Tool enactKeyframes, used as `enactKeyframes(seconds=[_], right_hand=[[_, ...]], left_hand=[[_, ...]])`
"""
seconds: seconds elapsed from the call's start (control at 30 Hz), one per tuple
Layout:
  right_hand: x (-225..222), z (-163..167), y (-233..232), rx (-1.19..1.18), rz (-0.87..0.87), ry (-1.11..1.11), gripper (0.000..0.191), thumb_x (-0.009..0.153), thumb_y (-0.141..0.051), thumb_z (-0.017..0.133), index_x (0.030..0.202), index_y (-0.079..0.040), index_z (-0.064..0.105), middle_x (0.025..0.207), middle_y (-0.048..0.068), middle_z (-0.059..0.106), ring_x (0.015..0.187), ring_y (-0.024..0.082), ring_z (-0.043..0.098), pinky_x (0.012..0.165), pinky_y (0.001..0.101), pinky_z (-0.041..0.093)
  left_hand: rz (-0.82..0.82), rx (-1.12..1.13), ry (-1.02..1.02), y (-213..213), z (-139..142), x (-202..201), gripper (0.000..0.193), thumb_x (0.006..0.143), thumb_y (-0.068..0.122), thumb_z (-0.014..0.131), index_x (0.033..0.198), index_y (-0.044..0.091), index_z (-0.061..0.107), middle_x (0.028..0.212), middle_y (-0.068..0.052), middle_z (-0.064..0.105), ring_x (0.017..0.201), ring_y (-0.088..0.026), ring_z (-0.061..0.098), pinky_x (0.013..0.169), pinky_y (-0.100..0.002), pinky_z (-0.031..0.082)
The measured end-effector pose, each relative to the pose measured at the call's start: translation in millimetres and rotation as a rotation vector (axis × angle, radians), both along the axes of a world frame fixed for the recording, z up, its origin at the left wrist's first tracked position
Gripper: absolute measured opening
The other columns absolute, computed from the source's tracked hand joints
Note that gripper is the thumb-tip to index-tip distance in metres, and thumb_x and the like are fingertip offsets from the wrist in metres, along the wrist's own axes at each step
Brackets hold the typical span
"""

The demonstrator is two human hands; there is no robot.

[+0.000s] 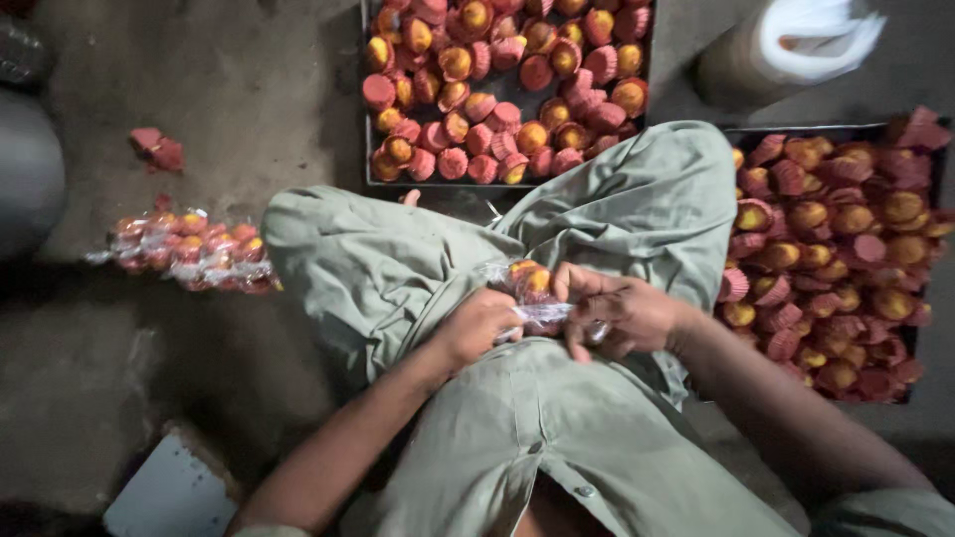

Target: The person sits on the floor and packs small round sweets into clear plastic bags. They pick sweets from trays, place them into bags, and set the filled bags aside.

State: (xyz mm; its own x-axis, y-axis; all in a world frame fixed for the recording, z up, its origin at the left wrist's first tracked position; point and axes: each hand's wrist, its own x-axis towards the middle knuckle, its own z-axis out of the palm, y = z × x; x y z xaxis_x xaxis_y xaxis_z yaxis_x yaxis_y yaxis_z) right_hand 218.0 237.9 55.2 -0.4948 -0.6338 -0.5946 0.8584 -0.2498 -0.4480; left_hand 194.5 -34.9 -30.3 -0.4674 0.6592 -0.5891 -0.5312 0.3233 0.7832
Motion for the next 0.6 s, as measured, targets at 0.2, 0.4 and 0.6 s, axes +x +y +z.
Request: enactKeyframes(seconds=[0.2,0.4,0.6], right_hand=[[32,5,-28,-0.242,-0.745,-0.015,0.03,0.096,-0.003,0.054,0.126,-0.011,0.052,0.117,0.014,0.072,0.084,0.013,0.063,0.063,0.0261,0.047],[12,-26,-15,1.042,-0.369,1.12,0.061,0.089,-0.004,0.059,0.147,-0.004,0.042,0.13,0.016,0.063,0.108,0.03,0.062,0.093,0.0402,0.05],[36,-50,40,1.444,-0.369,0.967,0.051,0.09,0.0,0.061,0.14,-0.007,0.052,0.104,0.017,0.07,0.095,0.036,0.07,0.08,0.0422,0.055]], left_hand=[[0.234,0.229,-0.617,13,10,-25,0.02,0.103,0.023,0.053,0.091,0.012,0.066,0.062,0.004,0.052,0.043,-0.006,0.044,0.039,-0.023,0.035],[0.0,-0.122,0.673,109,14,-43,0.014,0.094,0.022,0.059,0.091,0.012,0.067,0.093,-0.011,0.065,0.071,-0.027,0.062,0.062,-0.042,0.051],[-0.357,-0.14,1.28,183,38,-46,0.042,0.085,0.031,0.073,0.119,0.007,0.065,0.144,-0.015,0.055,0.141,-0.036,0.047,0.107,-0.056,0.042]])
